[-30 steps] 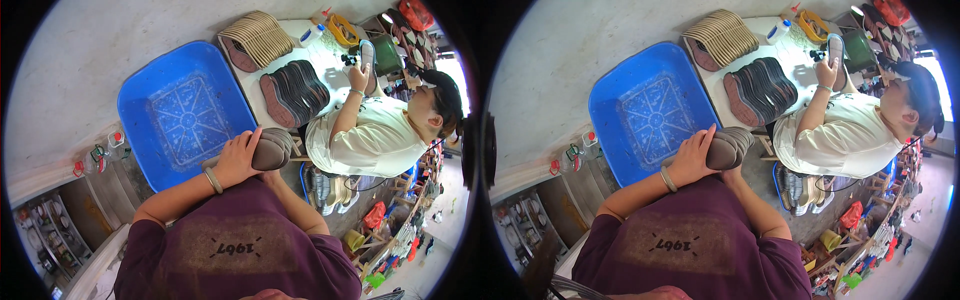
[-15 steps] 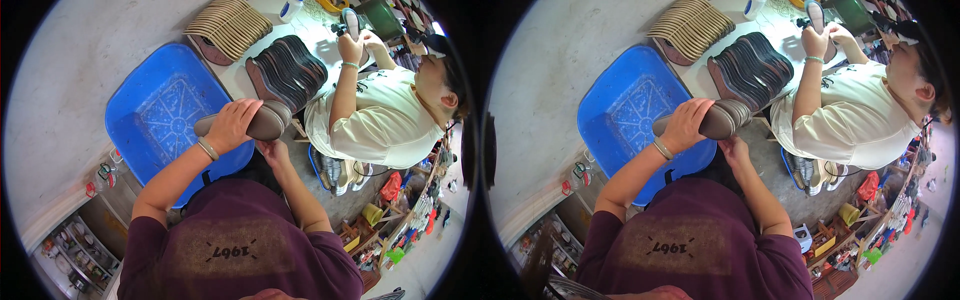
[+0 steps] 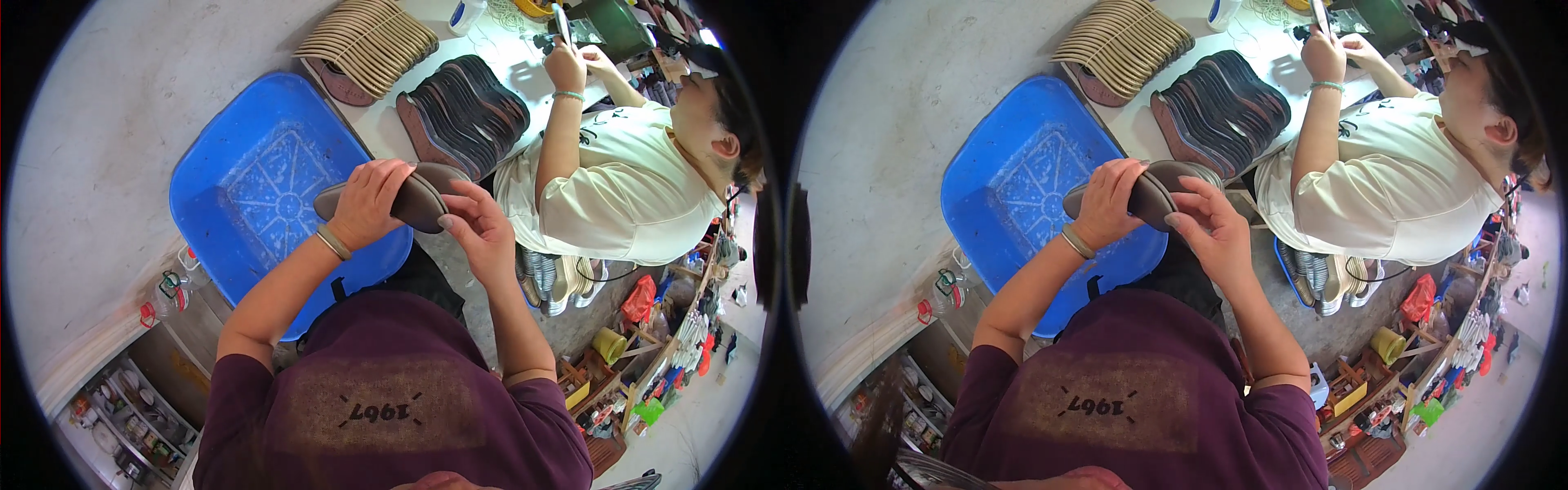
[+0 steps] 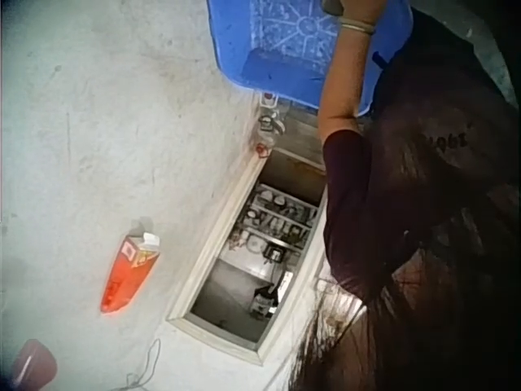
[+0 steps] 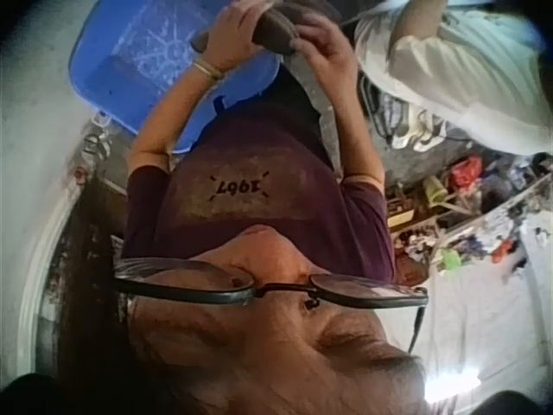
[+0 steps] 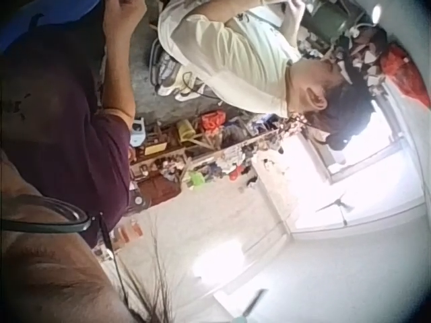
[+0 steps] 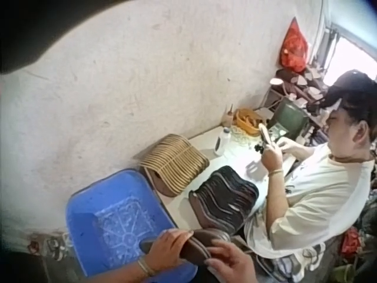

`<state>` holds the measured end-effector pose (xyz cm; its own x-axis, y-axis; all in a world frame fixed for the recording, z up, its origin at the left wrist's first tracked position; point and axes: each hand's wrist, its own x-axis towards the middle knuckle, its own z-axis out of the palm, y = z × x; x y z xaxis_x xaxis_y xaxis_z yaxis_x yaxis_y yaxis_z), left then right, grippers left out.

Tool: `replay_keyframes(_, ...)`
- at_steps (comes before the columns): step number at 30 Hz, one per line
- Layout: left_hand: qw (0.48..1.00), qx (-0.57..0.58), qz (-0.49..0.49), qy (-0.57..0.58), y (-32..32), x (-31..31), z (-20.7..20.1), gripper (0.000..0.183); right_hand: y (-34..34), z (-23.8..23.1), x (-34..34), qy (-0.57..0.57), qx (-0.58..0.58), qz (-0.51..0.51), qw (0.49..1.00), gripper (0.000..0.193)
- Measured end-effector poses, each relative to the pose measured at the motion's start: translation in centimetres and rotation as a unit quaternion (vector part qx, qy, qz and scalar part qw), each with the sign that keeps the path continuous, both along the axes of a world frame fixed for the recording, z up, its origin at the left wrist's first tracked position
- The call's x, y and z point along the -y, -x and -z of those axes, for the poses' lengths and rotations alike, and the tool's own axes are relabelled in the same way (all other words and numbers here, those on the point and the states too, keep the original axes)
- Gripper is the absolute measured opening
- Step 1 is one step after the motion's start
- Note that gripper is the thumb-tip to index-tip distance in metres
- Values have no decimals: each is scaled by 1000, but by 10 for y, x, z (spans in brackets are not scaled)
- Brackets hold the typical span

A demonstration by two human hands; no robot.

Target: Organizing and stacking shoe soles and components in a manufacturing setting.

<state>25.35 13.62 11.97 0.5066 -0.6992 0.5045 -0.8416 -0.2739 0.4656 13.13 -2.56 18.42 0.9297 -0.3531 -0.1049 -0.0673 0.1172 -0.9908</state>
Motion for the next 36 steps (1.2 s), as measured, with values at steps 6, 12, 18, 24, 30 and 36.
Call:
replay_keyframes(6,997,-52,44,40,5,12,-7,92,-16,6,1,-52,-49,12,997,48)
replay_keyframes(12,993,-66,29,89,7,24,5,96,-19,10,7,-111,-37,-6,993,50)
replay_keyframes(18,977,-128,73,157,3,31,0,97,-18,17,21,-80,-51,-13,995,52)
replay_keyframes(24,993,-62,38,92,13,34,0,85,-14,21,21,-90,-49,31,994,49)
replay_keyframes(30,990,-23,70,123,10,29,4,82,-9,0,38,-190,-91,-8,978,46)
replay_keyframes(36,986,16,84,145,18,13,15,76,-9,-17,34,-80,-134,-137,978,41)
